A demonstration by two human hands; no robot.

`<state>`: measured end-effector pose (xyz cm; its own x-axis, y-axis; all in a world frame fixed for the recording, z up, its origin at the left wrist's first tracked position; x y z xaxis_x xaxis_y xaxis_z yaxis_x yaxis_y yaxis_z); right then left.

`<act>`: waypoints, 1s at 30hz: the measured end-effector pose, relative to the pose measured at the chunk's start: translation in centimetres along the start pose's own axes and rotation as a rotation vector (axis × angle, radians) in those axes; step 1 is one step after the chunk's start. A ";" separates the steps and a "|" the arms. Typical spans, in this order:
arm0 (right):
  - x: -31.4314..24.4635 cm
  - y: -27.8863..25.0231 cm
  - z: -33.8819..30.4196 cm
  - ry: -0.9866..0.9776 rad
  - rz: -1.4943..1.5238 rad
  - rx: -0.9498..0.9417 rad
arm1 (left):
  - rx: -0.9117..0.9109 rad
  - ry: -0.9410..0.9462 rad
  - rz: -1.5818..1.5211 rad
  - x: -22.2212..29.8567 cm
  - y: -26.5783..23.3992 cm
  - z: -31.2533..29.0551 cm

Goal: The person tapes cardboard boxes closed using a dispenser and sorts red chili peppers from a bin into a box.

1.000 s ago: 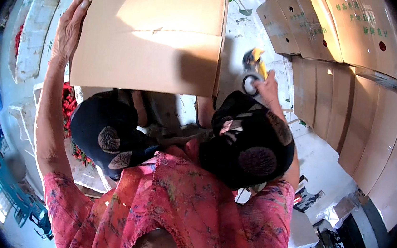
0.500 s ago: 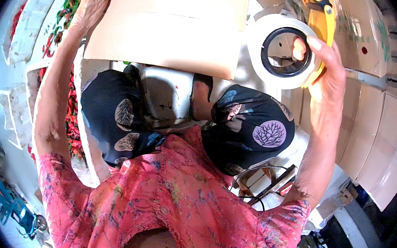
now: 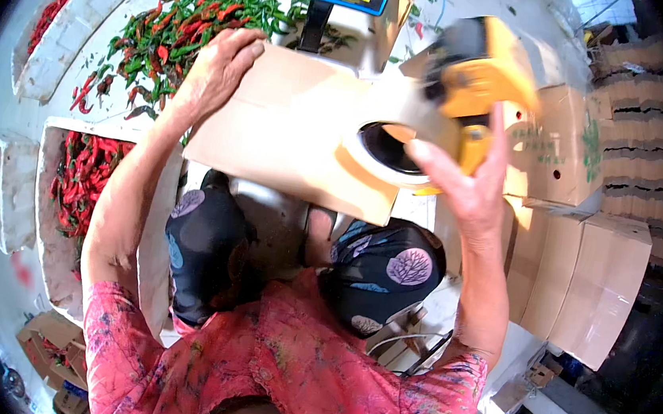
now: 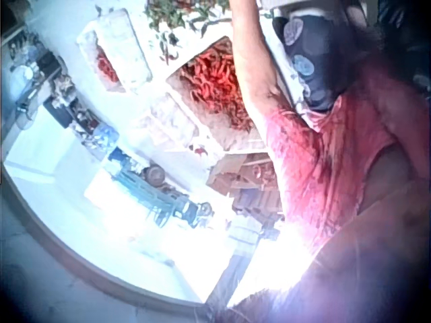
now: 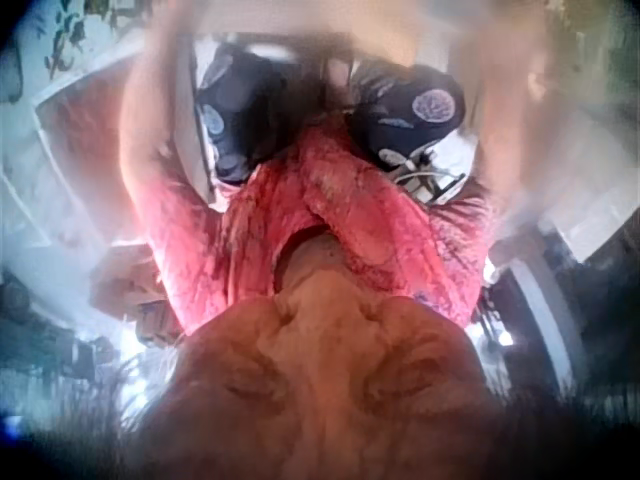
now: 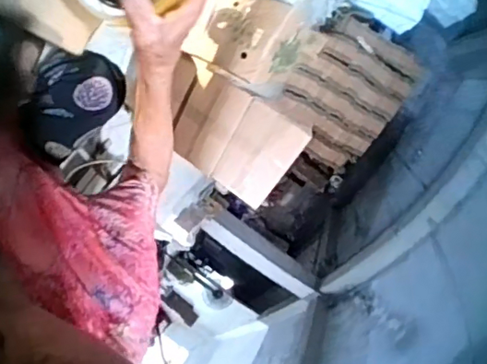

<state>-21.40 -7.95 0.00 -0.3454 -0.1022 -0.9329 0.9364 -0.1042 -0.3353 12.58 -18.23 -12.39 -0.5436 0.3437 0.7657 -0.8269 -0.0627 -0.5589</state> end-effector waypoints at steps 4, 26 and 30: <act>-0.5 6.7 1.3 -0.088 -0.277 -0.365 | 0.028 0.029 -0.042 0.6 0.3 -0.2; -3.2 9.5 0.2 -0.346 -0.634 -0.428 | -0.341 -0.397 -1.163 8.9 -0.9 -4.0; -3.1 9.7 0.2 -0.320 -0.675 -0.454 | -0.269 -0.378 -1.203 8.5 -0.5 -4.3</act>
<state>-11.27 -8.85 -0.35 -0.7728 -0.4406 -0.4568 0.4361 0.1543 -0.8866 9.00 -11.27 -6.98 0.4754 -0.2362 0.8475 -0.7921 0.3042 0.5292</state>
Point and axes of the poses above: each hand's wrist, its own z-axis towards the middle knuckle, its own y-axis out of the palm, x = y × z, the point moved 5 cm from there along z, towards the middle knuckle, and after that the axes turned 2 degrees about -z, right-handed, at the moved point
